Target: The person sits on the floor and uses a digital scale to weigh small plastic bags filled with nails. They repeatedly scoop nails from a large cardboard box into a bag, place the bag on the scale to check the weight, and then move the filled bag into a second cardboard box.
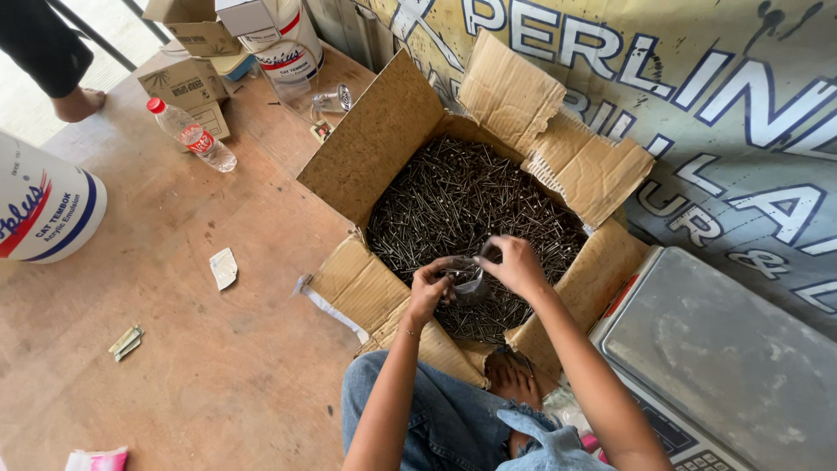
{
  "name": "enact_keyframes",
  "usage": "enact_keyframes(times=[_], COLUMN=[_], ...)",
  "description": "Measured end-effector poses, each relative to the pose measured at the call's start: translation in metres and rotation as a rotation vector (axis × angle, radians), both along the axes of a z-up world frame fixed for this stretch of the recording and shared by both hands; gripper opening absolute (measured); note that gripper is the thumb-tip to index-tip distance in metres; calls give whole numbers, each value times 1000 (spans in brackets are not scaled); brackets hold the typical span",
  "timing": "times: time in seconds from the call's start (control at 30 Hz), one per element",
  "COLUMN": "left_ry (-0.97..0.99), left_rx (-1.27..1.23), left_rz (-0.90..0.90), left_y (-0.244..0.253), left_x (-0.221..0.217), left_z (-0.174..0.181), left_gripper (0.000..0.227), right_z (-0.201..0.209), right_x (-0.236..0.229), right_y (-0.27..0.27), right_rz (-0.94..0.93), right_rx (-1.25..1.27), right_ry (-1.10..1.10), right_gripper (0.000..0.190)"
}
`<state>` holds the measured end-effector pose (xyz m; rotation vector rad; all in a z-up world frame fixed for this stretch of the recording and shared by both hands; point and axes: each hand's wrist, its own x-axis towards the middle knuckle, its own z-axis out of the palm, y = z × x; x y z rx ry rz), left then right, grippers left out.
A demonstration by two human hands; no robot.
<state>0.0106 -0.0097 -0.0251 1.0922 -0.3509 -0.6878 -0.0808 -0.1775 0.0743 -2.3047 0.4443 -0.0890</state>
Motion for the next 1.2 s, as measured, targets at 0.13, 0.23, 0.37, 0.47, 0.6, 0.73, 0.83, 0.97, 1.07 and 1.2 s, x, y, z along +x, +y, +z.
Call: enact_keyframes(times=[0.13,0.23,0.37,0.47,0.6,0.73,0.83,0.97,1.07,1.2], left_ry=[33,8,-134,-247,-211,-242,-158,-104,-66,-48], left_rx=[1,33,208,314,279,326,282,184,134,53], left_rz=[7,2,-37,-49,-10,-18,-46,-78,-86,-68], left_y=[2,4,6,7,12,14,15,23,26,24], left_x=[-3,-2,14,16,10,6,9,2,2,1], left_z=[14,14,16,33,54,52,48,67,48,44], left_gripper=[26,28,31,32,31,33,34,37,35,43], right_z=[2,12,25,22,1,-15,-23,-37,-25,-28], right_x=[-8,-11,-10,-13,-4,-8,-3,6,5,1], right_y=[17,19,16,14,1,9,10,2,2,4], right_rz=[16,74,105,141,102,118,65,-29,-39,64], right_rx=[-32,74,60,112,307,75,56,81,121,155], right_ry=[263,232,205,147,47,152,156,56,-9,8], right_gripper=[18,30,19,17,16,16,15,16,18,17])
